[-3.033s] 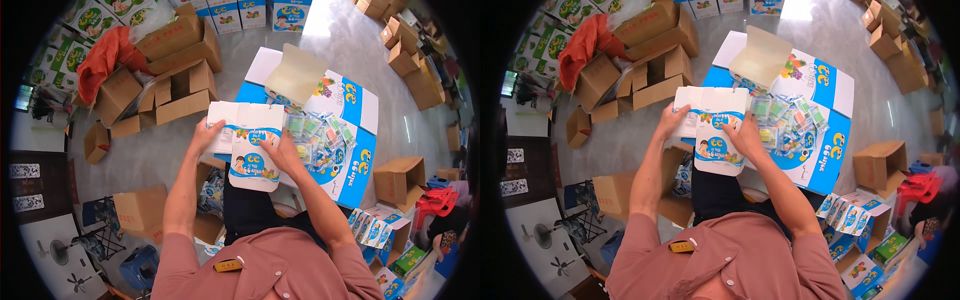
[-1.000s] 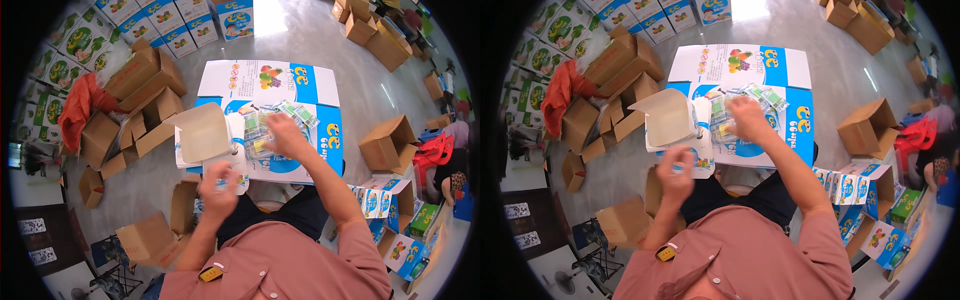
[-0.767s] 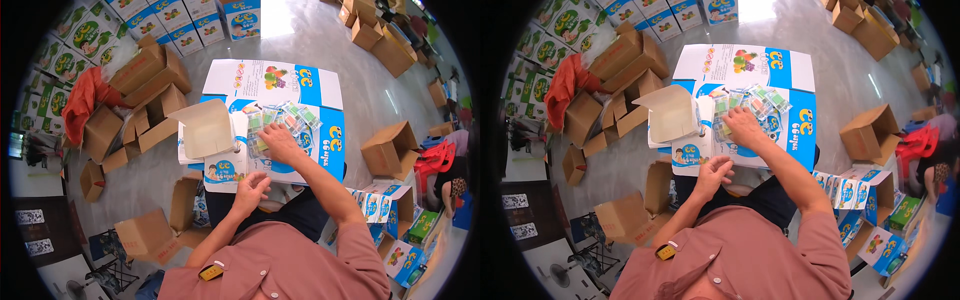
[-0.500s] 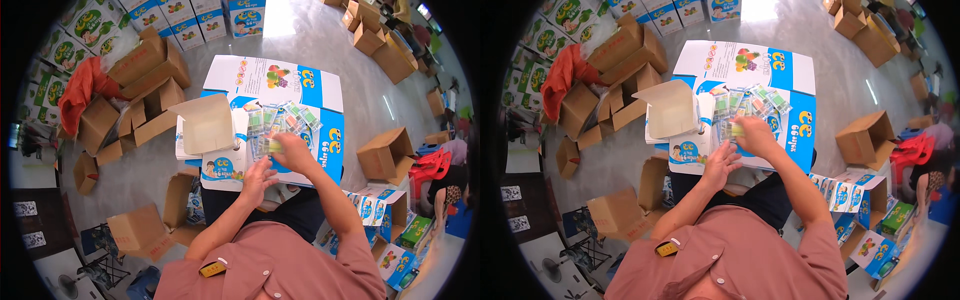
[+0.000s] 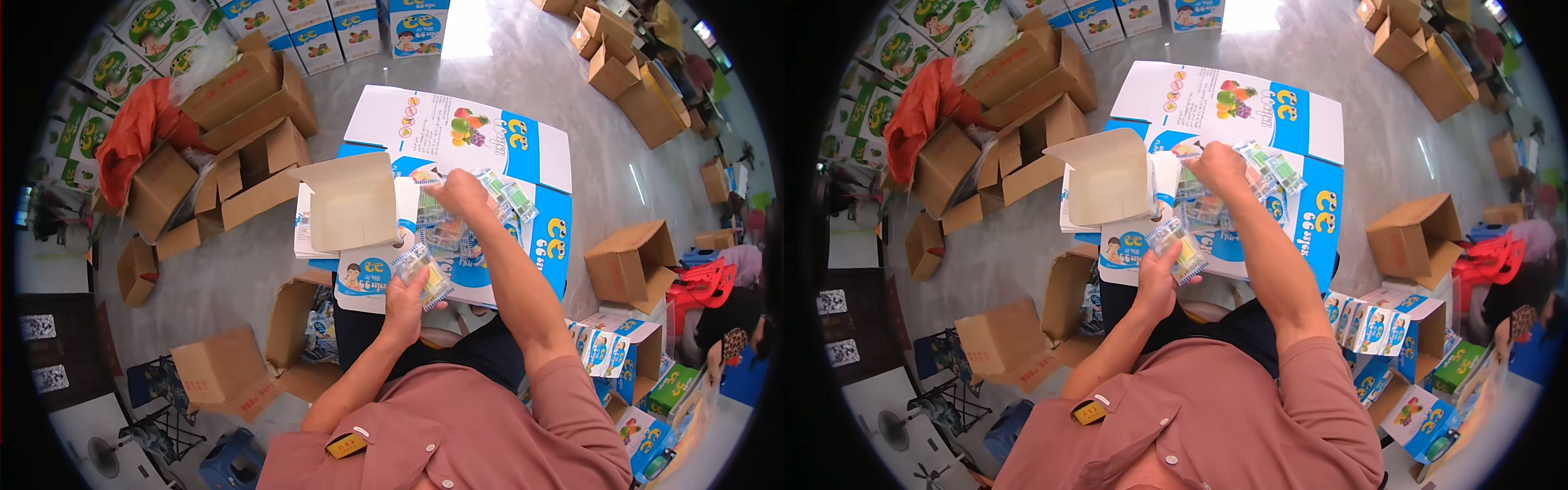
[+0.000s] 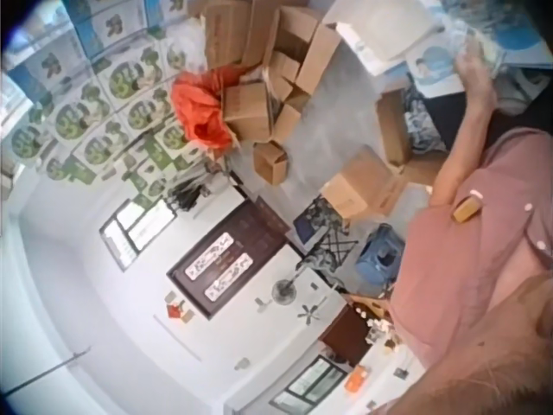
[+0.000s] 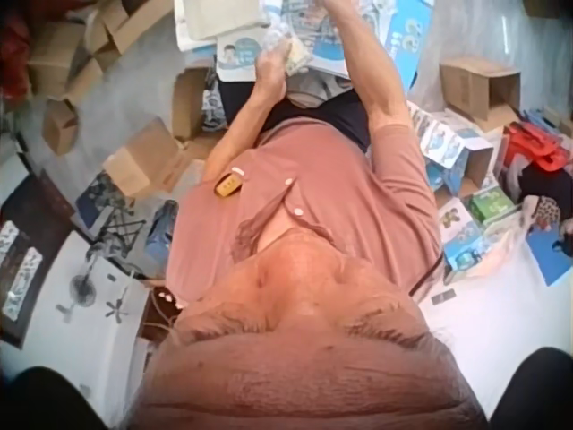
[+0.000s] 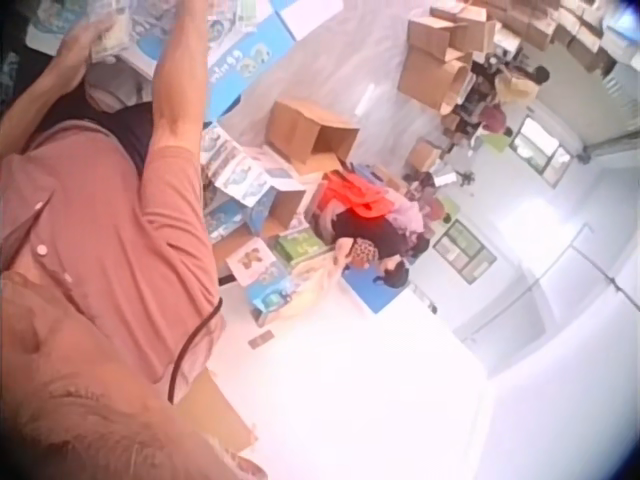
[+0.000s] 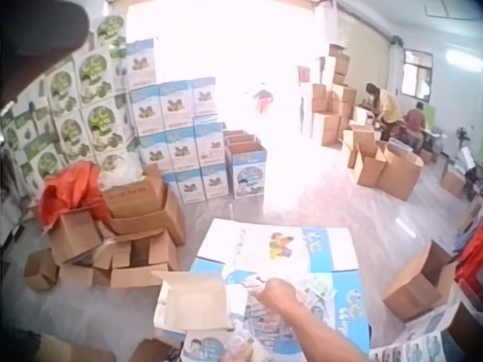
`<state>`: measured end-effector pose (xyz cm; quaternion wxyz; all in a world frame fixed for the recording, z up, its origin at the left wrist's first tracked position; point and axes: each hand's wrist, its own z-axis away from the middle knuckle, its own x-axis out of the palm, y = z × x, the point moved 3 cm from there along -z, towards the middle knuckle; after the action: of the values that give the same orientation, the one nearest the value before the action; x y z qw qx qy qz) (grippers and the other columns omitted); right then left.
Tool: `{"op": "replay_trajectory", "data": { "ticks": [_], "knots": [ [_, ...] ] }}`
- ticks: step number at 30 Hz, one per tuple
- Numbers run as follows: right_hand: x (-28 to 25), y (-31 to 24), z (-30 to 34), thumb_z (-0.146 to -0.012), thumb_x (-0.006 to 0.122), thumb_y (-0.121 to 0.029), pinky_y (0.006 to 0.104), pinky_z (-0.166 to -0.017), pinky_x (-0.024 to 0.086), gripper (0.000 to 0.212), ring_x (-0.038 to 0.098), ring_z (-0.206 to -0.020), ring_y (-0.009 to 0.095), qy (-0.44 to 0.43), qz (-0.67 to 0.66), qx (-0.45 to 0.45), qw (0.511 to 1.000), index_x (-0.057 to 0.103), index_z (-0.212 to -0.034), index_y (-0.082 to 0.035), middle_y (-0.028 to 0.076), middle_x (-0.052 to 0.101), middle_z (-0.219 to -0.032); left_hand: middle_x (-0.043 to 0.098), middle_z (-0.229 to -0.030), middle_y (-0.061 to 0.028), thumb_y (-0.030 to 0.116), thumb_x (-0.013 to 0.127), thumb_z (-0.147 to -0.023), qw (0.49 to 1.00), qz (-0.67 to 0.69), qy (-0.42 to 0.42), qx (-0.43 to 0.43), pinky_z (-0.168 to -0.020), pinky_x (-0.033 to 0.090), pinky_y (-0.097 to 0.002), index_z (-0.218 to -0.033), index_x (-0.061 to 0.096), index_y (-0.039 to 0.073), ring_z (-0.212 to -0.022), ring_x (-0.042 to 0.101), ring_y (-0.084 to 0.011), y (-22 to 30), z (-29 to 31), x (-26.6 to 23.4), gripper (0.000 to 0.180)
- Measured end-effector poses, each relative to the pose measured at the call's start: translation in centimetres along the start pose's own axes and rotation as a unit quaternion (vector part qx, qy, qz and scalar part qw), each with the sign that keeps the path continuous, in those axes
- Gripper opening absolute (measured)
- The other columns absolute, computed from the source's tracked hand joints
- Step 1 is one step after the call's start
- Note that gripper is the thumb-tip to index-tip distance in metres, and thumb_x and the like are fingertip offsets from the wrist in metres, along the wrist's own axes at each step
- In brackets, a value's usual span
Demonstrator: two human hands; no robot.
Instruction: Manual packaging of plastic pouches into cardboard retail boxes at a workstation.
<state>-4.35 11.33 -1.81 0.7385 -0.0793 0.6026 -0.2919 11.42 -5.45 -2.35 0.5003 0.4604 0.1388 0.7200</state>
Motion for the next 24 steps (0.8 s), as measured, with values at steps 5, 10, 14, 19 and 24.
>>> {"op": "replay_trajectory", "data": {
  "ticks": [5, 10, 14, 19, 24],
  "knots": [
    [2.2, 1.7, -1.4, -0.079, 0.078, -0.035, 0.0416, -0.075, 0.055, 0.045, 0.071, -0.081, 0.033, -0.031, -0.026, 0.036, 0.999, 0.073, -0.096, 0.006, 0.021, 0.074, -0.091, 0.069, -0.113, -0.0088, 0.019, 0.058, -0.103, 0.998, -0.054, -0.022, 0.017, -0.065, 0.061, -0.0298, -0.128, 0.056, 0.003, -0.093, 0.070, -0.0144, 0.1, -0.3, -0.5, 0.030],
    [-4.4, 3.7, 3.8, -0.081, 0.077, -0.023, 0.0329, -0.066, 0.051, 0.026, 0.067, -0.073, 0.019, -0.004, -0.204, -0.044, 0.978, 0.073, -0.091, 0.001, 0.011, 0.072, -0.081, 0.069, -0.115, -0.0080, 0.015, 0.061, -0.102, 0.997, -0.051, -0.047, 0.019, -0.076, 0.059, -0.0289, -0.128, 0.058, 0.002, -0.093, 0.068, -0.0126, 0.3, -0.7, -0.9, 0.030],
    [-5.6, 4.4, 10.1, -0.086, 0.072, -0.014, 0.0229, -0.054, 0.044, 0.012, 0.059, -0.065, 0.006, -0.185, -0.419, -0.074, 0.886, 0.073, -0.091, -0.002, 0.001, 0.066, -0.073, 0.069, -0.116, -0.0069, 0.008, 0.064, -0.099, 0.988, -0.013, -0.068, 0.135, -0.086, 0.055, -0.0272, -0.128, 0.061, -0.001, -0.097, 0.066, -0.0112, 1.1, -0.3, 0.9, 0.031],
    [-3.1, 4.3, 11.8, -0.091, 0.070, -0.020, 0.0214, -0.048, 0.043, 0.020, 0.061, -0.063, 0.007, -0.312, -0.444, -0.065, 0.837, 0.072, -0.095, 0.000, 0.000, 0.064, -0.069, 0.068, -0.119, -0.0069, 0.001, 0.067, -0.095, 0.971, -0.103, -0.125, 0.178, -0.093, 0.052, -0.0273, -0.136, 0.056, -0.002, -0.103, 0.064, -0.0115, 0.1, -0.1, -0.2, 0.042],
    [-3.9, 4.8, 3.0, -0.094, 0.064, -0.033, 0.0361, -0.066, 0.055, 0.037, 0.068, -0.074, 0.021, 0.034, -0.179, -0.071, 0.981, 0.073, -0.100, 0.003, 0.013, 0.069, -0.082, 0.068, -0.120, -0.0075, 0.001, 0.068, -0.095, 0.985, -0.032, -0.022, 0.168, -0.093, 0.053, -0.0281, -0.136, 0.054, -0.001, -0.104, 0.066, -0.0136, 1.4, 1.3, -0.8, 0.044]
  ]
}}
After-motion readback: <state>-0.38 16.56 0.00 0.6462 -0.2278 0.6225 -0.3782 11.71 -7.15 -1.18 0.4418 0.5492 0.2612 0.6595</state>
